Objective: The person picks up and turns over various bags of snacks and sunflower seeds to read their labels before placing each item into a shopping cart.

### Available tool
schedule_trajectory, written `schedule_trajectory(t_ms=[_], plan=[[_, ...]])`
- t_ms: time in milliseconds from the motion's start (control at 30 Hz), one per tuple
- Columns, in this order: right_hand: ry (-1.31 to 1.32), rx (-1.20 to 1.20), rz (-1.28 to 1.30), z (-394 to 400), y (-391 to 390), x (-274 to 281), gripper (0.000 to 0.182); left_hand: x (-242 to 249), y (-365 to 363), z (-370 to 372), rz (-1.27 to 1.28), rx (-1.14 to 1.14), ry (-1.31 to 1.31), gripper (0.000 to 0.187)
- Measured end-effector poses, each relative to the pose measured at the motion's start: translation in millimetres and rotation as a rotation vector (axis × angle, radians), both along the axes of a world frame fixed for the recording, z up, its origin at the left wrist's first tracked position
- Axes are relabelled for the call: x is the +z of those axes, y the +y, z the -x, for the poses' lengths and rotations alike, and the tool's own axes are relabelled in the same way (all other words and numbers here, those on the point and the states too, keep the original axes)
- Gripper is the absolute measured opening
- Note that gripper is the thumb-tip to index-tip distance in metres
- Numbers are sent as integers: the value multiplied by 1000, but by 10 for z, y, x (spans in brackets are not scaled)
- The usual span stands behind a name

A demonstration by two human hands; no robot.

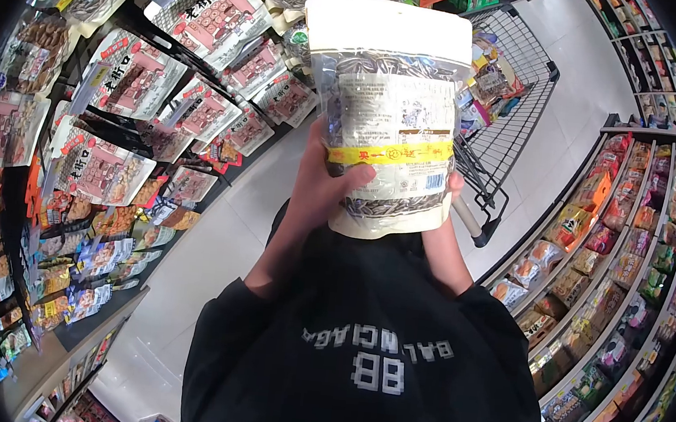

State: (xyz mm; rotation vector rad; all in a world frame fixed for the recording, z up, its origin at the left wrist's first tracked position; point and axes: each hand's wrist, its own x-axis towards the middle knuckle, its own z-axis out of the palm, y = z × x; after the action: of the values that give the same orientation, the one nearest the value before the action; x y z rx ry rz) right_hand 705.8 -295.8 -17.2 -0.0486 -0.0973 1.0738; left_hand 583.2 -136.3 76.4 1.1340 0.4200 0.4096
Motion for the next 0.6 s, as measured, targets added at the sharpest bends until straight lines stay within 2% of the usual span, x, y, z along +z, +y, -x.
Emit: schedule_trajectory(t_ms=[133, 233, 333, 433, 467, 533, 600], plan=[[5, 26, -97, -56, -7, -18, 81, -152, 32, -37, 34, 41, -9, 77], [-71, 52, -53, -120, -67, 6, 83, -164, 74, -18, -200, 91, 64, 83], [-569, -175, 547, -186, -36, 308, 95, -12, 162, 4, -709, 39, 174, 90], [-951, -257, 783, -226, 105, 797, 99, 1, 59, -146, -640, -95, 9, 94], [-1083, -293, 845, -217, 125, 892, 100, -74, 9, -217, -421, -76, -41, 95], [-1644, -330, 1008, -232, 84, 1086, 97, -225, -43, -375, 14, -34, -140, 95], [-1814, -274, 1059, -191, 59, 1278, 86, -202, 67, -380, 392, -75, -132, 84]])
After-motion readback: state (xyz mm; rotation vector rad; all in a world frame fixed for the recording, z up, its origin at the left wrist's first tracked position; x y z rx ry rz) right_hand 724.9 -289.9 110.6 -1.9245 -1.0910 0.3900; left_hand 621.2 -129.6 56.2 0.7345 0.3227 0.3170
